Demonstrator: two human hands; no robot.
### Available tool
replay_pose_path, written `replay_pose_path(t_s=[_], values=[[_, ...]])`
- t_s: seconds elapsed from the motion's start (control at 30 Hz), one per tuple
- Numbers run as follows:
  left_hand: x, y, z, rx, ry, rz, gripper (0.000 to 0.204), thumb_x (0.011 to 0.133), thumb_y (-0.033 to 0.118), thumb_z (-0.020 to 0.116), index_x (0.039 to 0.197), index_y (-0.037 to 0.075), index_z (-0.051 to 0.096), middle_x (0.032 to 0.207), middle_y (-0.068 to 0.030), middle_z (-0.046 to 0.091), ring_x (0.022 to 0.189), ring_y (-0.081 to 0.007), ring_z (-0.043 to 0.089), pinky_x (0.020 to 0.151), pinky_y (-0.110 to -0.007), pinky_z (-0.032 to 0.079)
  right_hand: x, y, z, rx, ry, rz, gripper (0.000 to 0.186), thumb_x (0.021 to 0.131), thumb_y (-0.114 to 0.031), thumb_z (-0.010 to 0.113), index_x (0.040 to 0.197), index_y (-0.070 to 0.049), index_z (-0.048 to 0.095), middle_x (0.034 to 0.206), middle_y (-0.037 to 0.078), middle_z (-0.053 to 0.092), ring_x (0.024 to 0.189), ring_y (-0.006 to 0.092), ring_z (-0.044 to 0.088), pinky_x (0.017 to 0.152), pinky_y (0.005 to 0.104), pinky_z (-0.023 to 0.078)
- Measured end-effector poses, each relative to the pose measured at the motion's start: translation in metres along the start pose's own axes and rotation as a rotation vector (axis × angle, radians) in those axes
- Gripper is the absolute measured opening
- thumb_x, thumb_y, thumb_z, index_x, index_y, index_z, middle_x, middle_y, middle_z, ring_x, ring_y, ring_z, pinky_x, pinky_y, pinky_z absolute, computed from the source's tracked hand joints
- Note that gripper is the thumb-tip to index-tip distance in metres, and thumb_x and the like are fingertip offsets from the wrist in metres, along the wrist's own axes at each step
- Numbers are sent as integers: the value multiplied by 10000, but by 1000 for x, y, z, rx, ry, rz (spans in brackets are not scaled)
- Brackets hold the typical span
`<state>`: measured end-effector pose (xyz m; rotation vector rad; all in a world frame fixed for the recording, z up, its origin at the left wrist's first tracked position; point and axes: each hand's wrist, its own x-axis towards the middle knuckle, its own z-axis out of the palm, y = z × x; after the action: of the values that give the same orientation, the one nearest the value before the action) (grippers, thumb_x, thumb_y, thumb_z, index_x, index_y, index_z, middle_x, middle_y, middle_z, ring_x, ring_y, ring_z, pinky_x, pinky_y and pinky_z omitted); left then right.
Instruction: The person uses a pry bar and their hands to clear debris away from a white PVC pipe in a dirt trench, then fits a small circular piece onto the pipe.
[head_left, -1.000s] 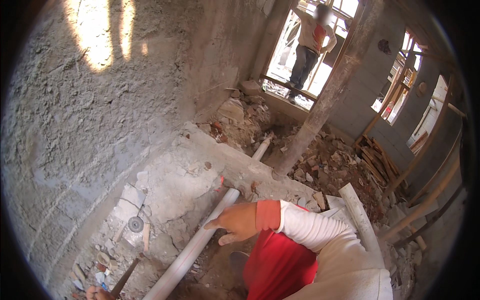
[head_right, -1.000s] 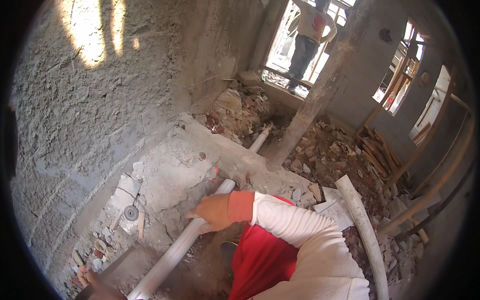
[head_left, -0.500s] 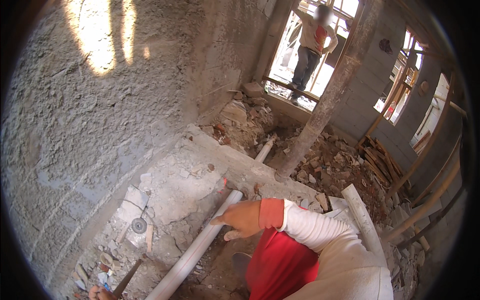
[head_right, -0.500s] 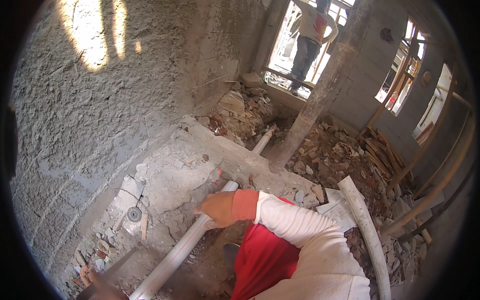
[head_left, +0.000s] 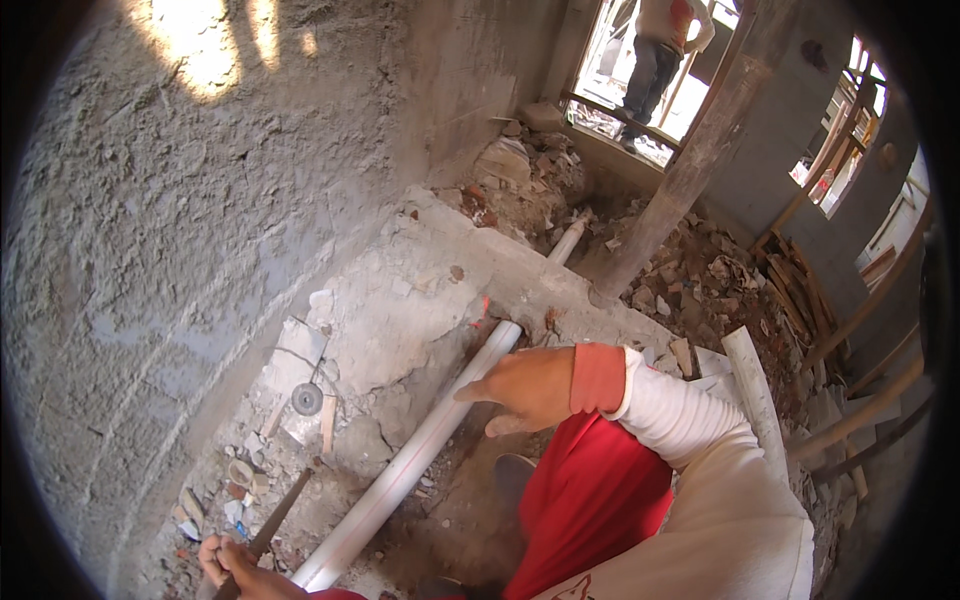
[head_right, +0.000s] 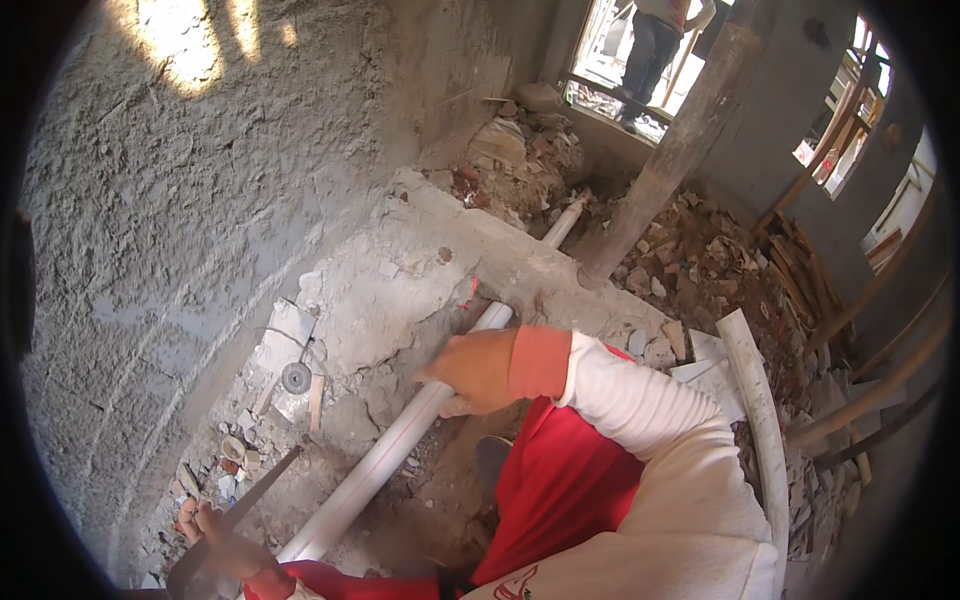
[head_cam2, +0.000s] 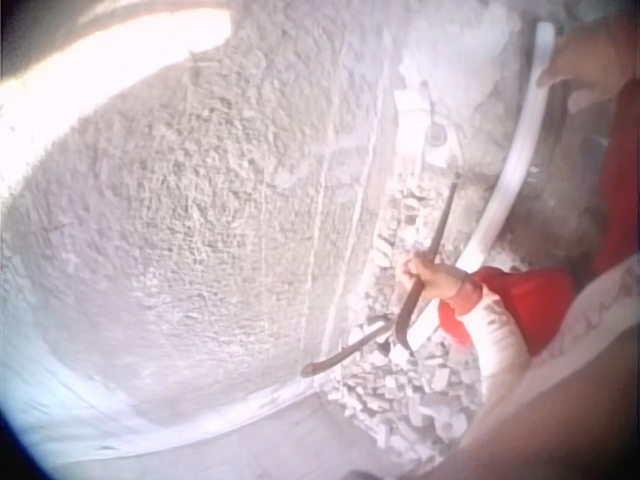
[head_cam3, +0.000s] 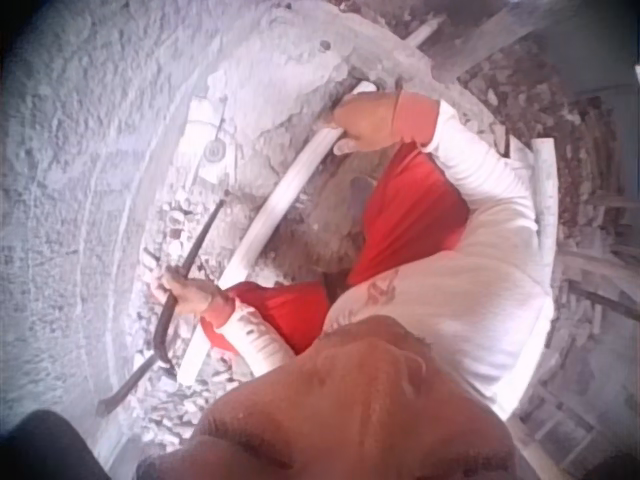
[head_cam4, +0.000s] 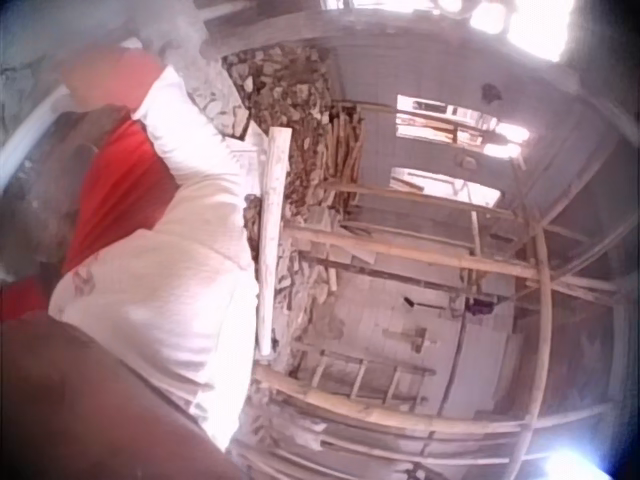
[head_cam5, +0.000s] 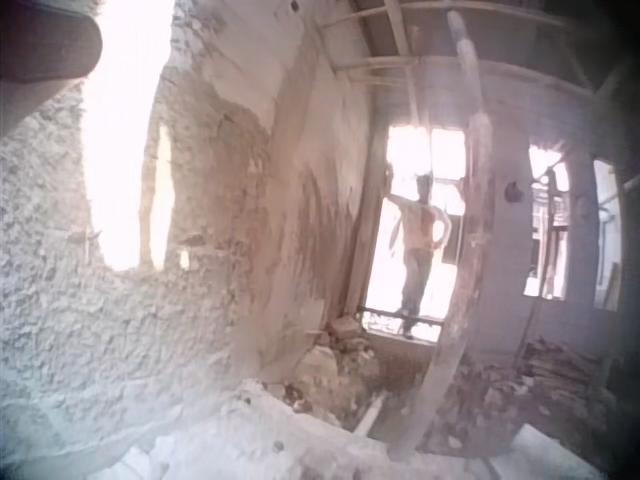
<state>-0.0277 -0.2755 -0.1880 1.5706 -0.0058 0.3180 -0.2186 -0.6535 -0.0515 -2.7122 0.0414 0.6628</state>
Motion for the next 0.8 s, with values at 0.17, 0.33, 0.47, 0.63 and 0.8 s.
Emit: replay_pose_path(t_s=[0.17,0.33,0.47,0.63,0.8], values=[[-8,-3,11,-10,-6,5,127,961,170,535,1016,62,574,968,32,480,813,-62,426,760,-237,366,-8,10,7,-7,34,-5,579,936,-333,613,1390,-5,467,1045,264,662,982,442,629,875,485,505],[3,15,-3,-5,82,119,150,939,174,571,1012,44,579,761,32,451,674,-74,414,592,-231,334,13,0,0,33,116,-131,591,933,-348,614,1386,2,467,1043,257,663,958,439,633,860,475,509],[-13,14,32,-29,6,19,150,887,36,565,1033,45,599,733,32,487,647,-62,430,596,-216,353,-13,8,-5,30,79,-18,568,890,-285,678,1342,19,518,1017,255,664,894,414,654,811,449,521],[-4,22,22,-167,9,-14,107,889,-29,555,964,45,578,693,63,444,611,-31,385,552,-203,306,-2,-17,-13,148,99,-52,557,861,-253,706,1300,45,537,1006,277,659,854,409,661,802,452,520],[-4,22,14,-160,13,21,111,893,-60,557,961,22,590,638,82,390,573,-25,343,535,-200,286,0,-29,-14,174,72,-20,564,836,-186,724,1304,63,531,1062,279,654,839,385,672,779,426,529]])
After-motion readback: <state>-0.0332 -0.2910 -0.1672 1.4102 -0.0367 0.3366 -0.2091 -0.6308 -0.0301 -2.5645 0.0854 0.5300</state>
